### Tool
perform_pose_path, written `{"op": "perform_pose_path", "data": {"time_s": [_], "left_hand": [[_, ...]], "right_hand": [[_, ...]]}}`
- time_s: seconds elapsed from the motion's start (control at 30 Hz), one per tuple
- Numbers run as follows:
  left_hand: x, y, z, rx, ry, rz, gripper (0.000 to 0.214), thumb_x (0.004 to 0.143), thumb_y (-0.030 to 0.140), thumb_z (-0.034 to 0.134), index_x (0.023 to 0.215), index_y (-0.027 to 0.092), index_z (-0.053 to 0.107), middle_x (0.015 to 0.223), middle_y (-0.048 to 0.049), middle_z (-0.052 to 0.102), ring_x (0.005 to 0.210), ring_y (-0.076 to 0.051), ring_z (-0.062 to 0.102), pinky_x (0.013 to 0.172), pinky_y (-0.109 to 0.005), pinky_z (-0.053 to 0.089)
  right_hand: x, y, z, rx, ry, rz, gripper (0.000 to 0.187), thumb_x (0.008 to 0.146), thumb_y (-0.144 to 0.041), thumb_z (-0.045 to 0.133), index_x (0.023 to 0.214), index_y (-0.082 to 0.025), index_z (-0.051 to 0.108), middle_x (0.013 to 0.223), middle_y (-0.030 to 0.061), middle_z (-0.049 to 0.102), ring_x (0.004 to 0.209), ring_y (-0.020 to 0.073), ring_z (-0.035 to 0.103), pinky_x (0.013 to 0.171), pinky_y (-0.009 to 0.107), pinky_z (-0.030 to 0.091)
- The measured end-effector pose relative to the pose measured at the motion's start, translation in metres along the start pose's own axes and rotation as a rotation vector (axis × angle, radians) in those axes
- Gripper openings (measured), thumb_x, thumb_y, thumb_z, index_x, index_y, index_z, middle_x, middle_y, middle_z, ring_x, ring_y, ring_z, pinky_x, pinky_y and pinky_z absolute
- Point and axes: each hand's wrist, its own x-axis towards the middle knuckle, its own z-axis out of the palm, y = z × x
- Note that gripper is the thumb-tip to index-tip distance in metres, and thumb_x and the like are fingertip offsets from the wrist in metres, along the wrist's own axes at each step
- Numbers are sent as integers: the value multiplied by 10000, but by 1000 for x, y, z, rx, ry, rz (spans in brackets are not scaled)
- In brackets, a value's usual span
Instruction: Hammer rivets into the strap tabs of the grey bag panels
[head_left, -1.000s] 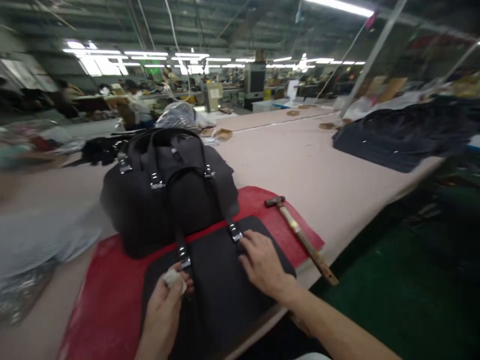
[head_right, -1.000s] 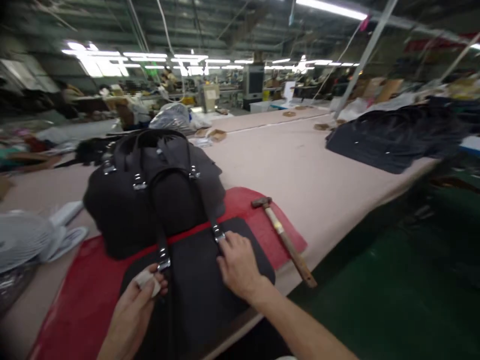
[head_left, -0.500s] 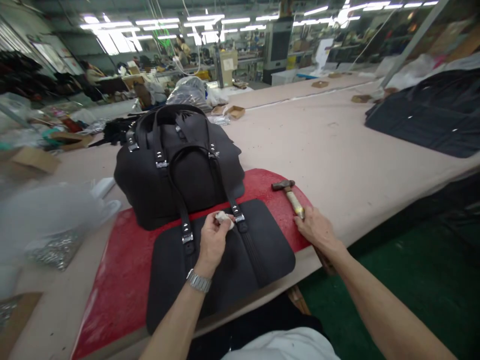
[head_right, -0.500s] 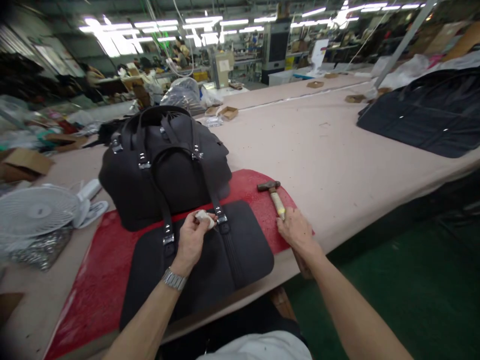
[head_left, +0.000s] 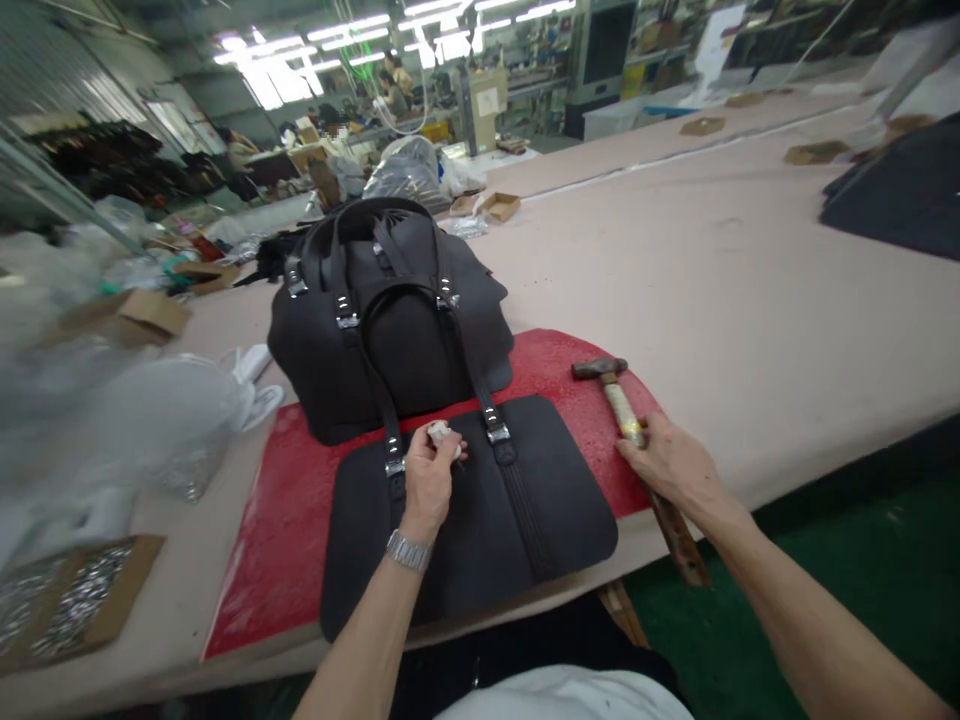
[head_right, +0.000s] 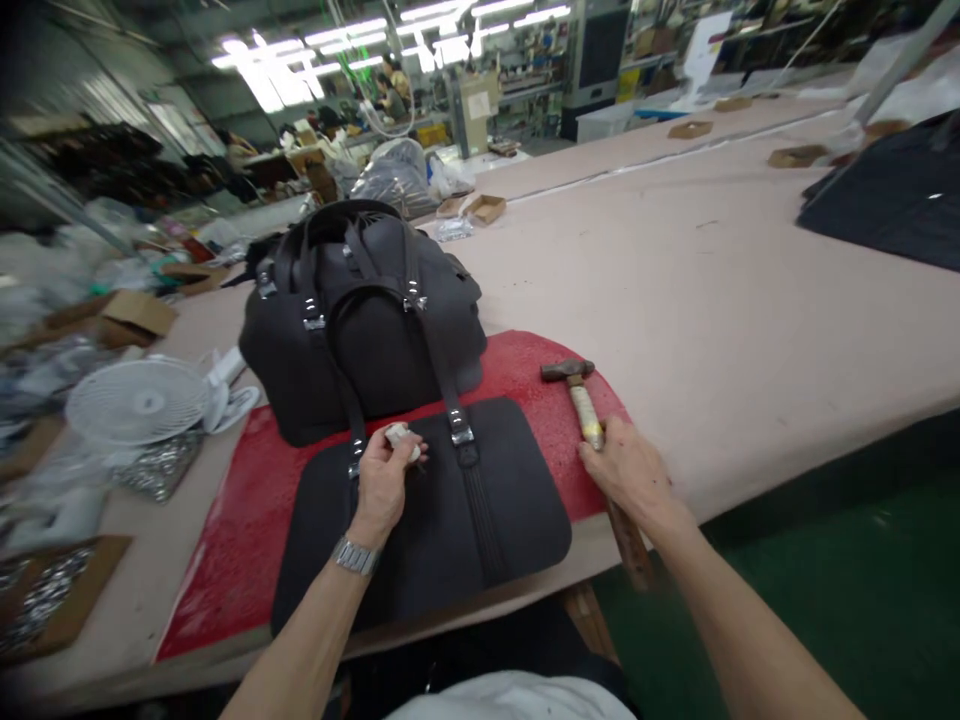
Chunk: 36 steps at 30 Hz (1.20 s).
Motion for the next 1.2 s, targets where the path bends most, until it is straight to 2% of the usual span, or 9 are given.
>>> {"op": "perform_pose_path", "data": {"time_s": [0.13,0.23,0.37,0.5,0.7,0.87,1.0,1.1,1.2], "left_hand": [[0,18,-71,625,289,-13,269,790,379,657,944,166,600,730,-1,601,635,-157,570,567,-245,419],[13,28,-105,1034,339,-48,359,790,528,631,772,172,591,707,-37,616,660,-198,574,576,-282,363],[38,28,-105,1226,189,-173,523,747,709,579,772,187,582,777,-87,651,739,-263,608,571,-305,342],[55,27,-90,1257,42,-173,387,749,550,639,851,178,611,878,-118,682,812,-273,634,603,-297,365],[53,67,-101,1111,-8,-60,308,722,445,688,760,159,581,780,-67,651,699,-187,590,556,-262,332],[22,160,-99,1053,24,191,393,690,508,724,663,174,519,658,1,564,611,-147,521,515,-260,268],[0,220,-93,1163,115,303,388,666,500,752,674,179,536,667,-2,560,590,-147,493,515,-274,239],[-6,235,-101,1165,123,334,396,677,525,737,676,180,542,670,-4,565,593,-151,495,517,-278,251],[-4,227,-117,1132,102,285,402,693,544,708,667,178,544,647,1,564,588,-154,503,517,-275,270]], "right_hand": [[-2,-27,1,-89,278,-236,422,888,-414,567,1176,-112,505,1139,174,532,1008,311,525,789,377,412],[2,-81,5,135,184,-341,405,929,-433,522,1193,-125,511,1119,137,557,1032,283,534,871,369,419],[12,-169,21,255,-38,-367,452,877,-520,588,1113,-137,550,1067,122,572,1016,296,566,843,369,443],[27,-216,31,245,-87,-357,410,837,-421,627,1062,-84,559,1050,187,583,947,329,594,772,383,444],[50,-203,-10,398,-157,-410,336,780,-441,643,863,-125,566,841,109,615,817,251,579,680,324,409],[44,-186,-61,757,-220,-507,426,814,-537,599,991,-150,584,868,32,635,743,165,573,620,262,438],[28,-192,-90,1193,-279,-479,481,683,-500,782,935,-128,612,759,25,628,627,136,544,530,230,412],[13,-198,-111,1245,-256,-488,486,652,-469,822,940,-136,615,773,27,642,634,140,552,533,230,429],[-3,-203,-134,1194,-211,-570,454,677,-458,797,954,-144,622,804,17,637,661,142,548,555,240,429]]}}
